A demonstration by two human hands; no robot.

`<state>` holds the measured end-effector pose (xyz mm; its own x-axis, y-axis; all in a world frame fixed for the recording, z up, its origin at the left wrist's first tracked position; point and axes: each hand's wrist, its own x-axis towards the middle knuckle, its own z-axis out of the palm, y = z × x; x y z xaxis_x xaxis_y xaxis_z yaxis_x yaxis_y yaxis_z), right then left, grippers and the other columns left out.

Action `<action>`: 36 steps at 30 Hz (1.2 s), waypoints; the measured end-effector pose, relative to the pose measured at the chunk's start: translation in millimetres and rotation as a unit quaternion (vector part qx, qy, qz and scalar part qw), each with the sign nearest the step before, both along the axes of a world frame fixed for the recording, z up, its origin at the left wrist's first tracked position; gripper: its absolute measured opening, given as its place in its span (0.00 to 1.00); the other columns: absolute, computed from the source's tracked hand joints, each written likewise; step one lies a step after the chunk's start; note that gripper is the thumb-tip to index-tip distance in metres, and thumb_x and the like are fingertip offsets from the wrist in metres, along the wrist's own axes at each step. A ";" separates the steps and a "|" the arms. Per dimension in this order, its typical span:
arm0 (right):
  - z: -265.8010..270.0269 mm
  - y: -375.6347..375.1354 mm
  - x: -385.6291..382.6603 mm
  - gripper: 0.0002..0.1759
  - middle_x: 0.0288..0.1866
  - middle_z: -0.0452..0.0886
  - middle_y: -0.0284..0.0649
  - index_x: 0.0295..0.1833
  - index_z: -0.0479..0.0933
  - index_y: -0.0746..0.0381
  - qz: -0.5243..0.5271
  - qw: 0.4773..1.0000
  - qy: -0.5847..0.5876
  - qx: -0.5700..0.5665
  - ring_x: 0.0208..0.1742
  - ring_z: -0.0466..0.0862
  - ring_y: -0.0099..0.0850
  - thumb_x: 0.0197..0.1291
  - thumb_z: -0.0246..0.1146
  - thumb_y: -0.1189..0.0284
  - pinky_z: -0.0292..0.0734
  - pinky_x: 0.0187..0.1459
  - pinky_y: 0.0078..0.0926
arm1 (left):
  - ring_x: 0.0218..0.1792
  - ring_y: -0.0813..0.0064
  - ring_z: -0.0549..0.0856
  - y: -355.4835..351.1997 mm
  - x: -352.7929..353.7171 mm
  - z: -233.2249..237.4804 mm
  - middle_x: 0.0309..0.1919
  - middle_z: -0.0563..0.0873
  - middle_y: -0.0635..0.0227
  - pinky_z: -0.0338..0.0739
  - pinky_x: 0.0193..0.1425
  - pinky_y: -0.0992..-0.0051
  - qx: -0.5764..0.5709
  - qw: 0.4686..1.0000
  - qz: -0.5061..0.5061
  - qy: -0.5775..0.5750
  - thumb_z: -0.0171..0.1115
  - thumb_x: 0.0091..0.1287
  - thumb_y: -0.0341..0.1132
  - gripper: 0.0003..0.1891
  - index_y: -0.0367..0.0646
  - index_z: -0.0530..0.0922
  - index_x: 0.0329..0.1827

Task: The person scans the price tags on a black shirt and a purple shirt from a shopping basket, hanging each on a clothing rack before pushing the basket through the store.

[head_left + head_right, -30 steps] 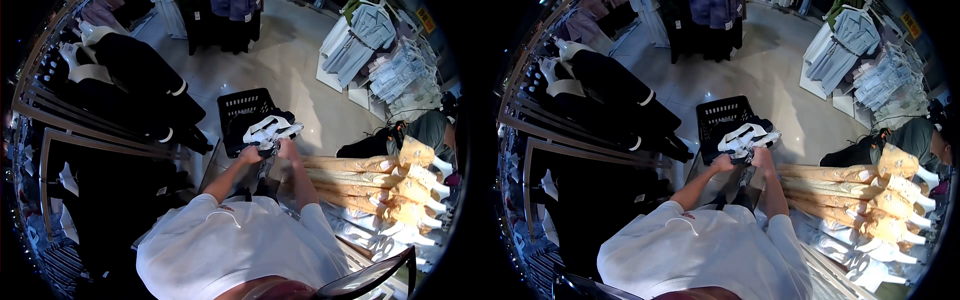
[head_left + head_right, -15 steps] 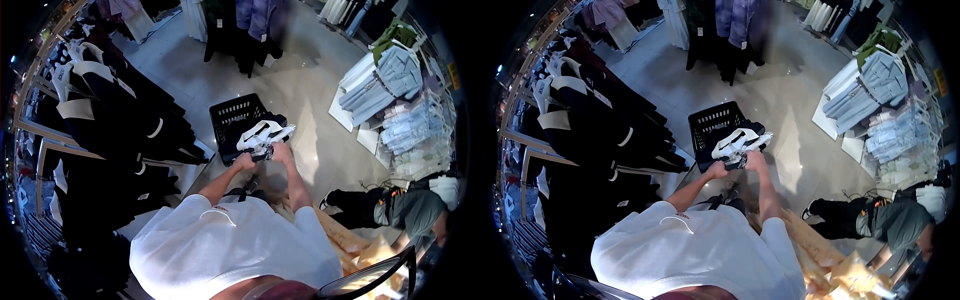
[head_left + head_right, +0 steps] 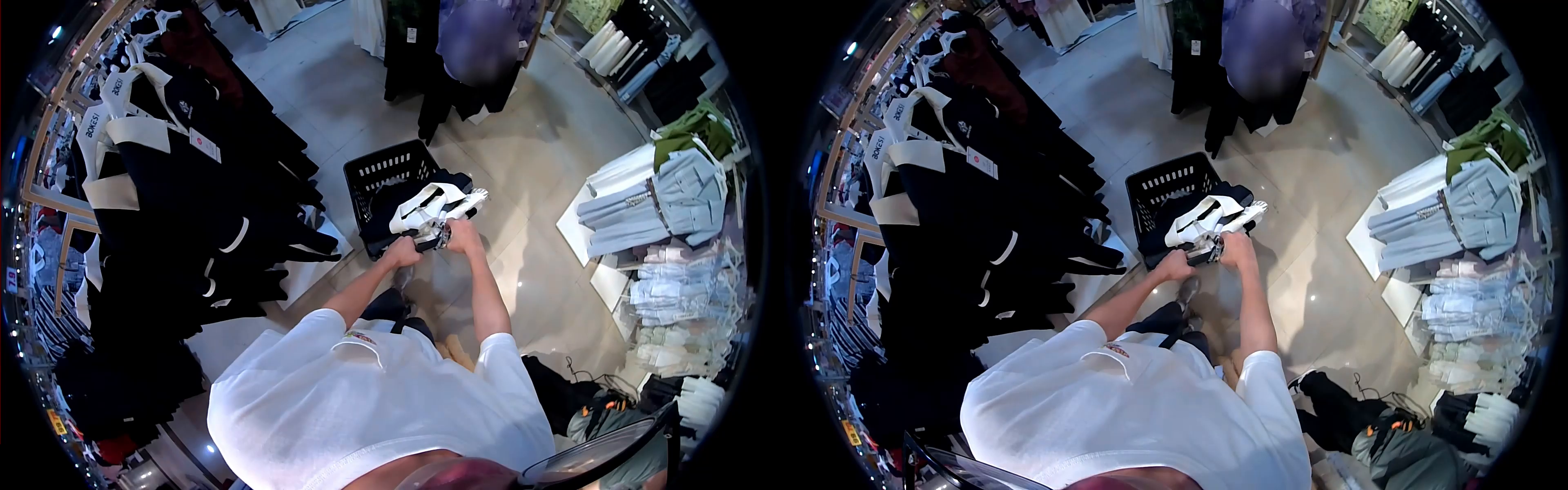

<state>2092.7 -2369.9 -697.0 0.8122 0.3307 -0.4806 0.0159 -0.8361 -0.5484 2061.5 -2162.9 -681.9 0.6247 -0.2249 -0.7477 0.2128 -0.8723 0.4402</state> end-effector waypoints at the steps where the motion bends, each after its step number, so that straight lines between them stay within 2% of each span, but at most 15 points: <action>1: -13.1 10.6 0.7 0.17 0.38 0.83 0.50 0.39 0.79 0.60 0.002 1.000 0.011 -0.004 0.44 0.82 0.48 0.36 0.65 0.73 0.78 0.49 0.41 | 0.40 0.50 0.85 10.8 1.2 -13.8 0.33 0.83 0.40 0.79 0.49 0.60 -0.006 1.000 -0.004 0.015 0.61 0.45 0.43 0.22 0.28 0.82 0.32; 7: -22.6 -0.9 71.2 0.17 0.37 0.83 0.50 0.39 0.79 0.60 0.041 0.999 0.018 0.010 0.44 0.81 0.49 0.36 0.64 0.73 0.77 0.48 0.42 | 0.40 0.50 0.85 -6.9 58.0 -10.2 0.34 0.83 0.40 0.79 0.49 0.60 0.006 0.999 0.035 0.009 0.61 0.45 0.41 0.22 0.27 0.82 0.32; 11: -42.3 2.2 107.3 0.17 0.36 0.82 0.51 0.39 0.78 0.61 0.072 0.997 -0.006 0.007 0.44 0.81 0.49 0.36 0.63 0.74 0.77 0.48 0.42 | 0.41 0.50 0.85 -4.9 79.9 -35.9 0.34 0.83 0.40 0.79 0.50 0.61 0.014 0.997 0.067 0.029 0.60 0.45 0.40 0.21 0.27 0.82 0.33; 14: -56.5 -2.4 133.1 0.17 0.35 0.82 0.52 0.38 0.77 0.61 0.098 0.995 0.021 -0.002 0.43 0.81 0.50 0.35 0.62 0.74 0.77 0.47 0.43 | 0.41 0.50 0.85 -13.1 104.3 -25.3 0.35 0.83 0.40 0.79 0.50 0.60 0.006 0.996 0.087 0.018 0.60 0.46 0.40 0.20 0.28 0.82 0.33; 22: -87.0 1.3 195.0 0.17 0.33 0.82 0.51 0.38 0.77 0.60 0.136 0.990 0.009 0.021 0.41 0.81 0.50 0.35 0.64 0.73 0.76 0.45 0.43 | 0.41 0.49 0.85 -13.0 147.5 -60.0 0.35 0.84 0.42 0.79 0.50 0.60 0.003 0.989 0.147 0.028 0.63 0.45 0.41 0.21 0.29 0.82 0.34; 26: -100.8 13.4 230.4 0.18 0.32 0.81 0.52 0.37 0.76 0.61 0.155 0.987 -0.006 0.046 0.40 0.81 0.51 0.33 0.65 0.72 0.76 0.43 0.44 | 0.40 0.50 0.85 -2.1 176.2 -67.9 0.34 0.84 0.42 0.80 0.49 0.60 0.007 0.984 0.176 0.006 0.63 0.44 0.41 0.20 0.29 0.83 0.32; 30: -110.2 28.3 259.6 0.18 0.32 0.81 0.53 0.38 0.76 0.63 0.146 0.988 -0.001 0.045 0.40 0.80 0.53 0.33 0.63 0.75 0.76 0.43 0.46 | 0.40 0.49 0.85 10.3 206.9 -69.2 0.35 0.83 0.41 0.80 0.49 0.60 0.002 0.985 0.174 0.004 0.63 0.45 0.41 0.19 0.30 0.83 0.32; 33: -109.0 46.9 289.4 0.19 0.33 0.81 0.54 0.39 0.76 0.62 0.163 0.986 0.010 0.034 0.41 0.80 0.53 0.34 0.63 0.74 0.76 0.44 0.46 | 0.41 0.50 0.85 23.7 227.3 -85.4 0.35 0.84 0.41 0.80 0.49 0.60 0.015 0.981 0.192 0.005 0.64 0.46 0.41 0.20 0.30 0.83 0.32; 36: -130.0 65.2 314.9 0.18 0.35 0.82 0.53 0.40 0.78 0.61 0.186 0.982 0.020 0.014 0.43 0.80 0.52 0.36 0.63 0.74 0.76 0.46 0.45 | 0.41 0.50 0.85 40.7 250.4 -101.6 0.35 0.84 0.43 0.80 0.49 0.61 0.011 0.981 0.194 0.026 0.66 0.45 0.42 0.20 0.32 0.83 0.33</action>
<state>2407.6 -2304.7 -827.0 0.6135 0.6142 -0.4964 0.2949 -0.7613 -0.5775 2311.9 -2122.2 -783.5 0.6211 0.0390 -0.7828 0.5524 -0.7302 0.4020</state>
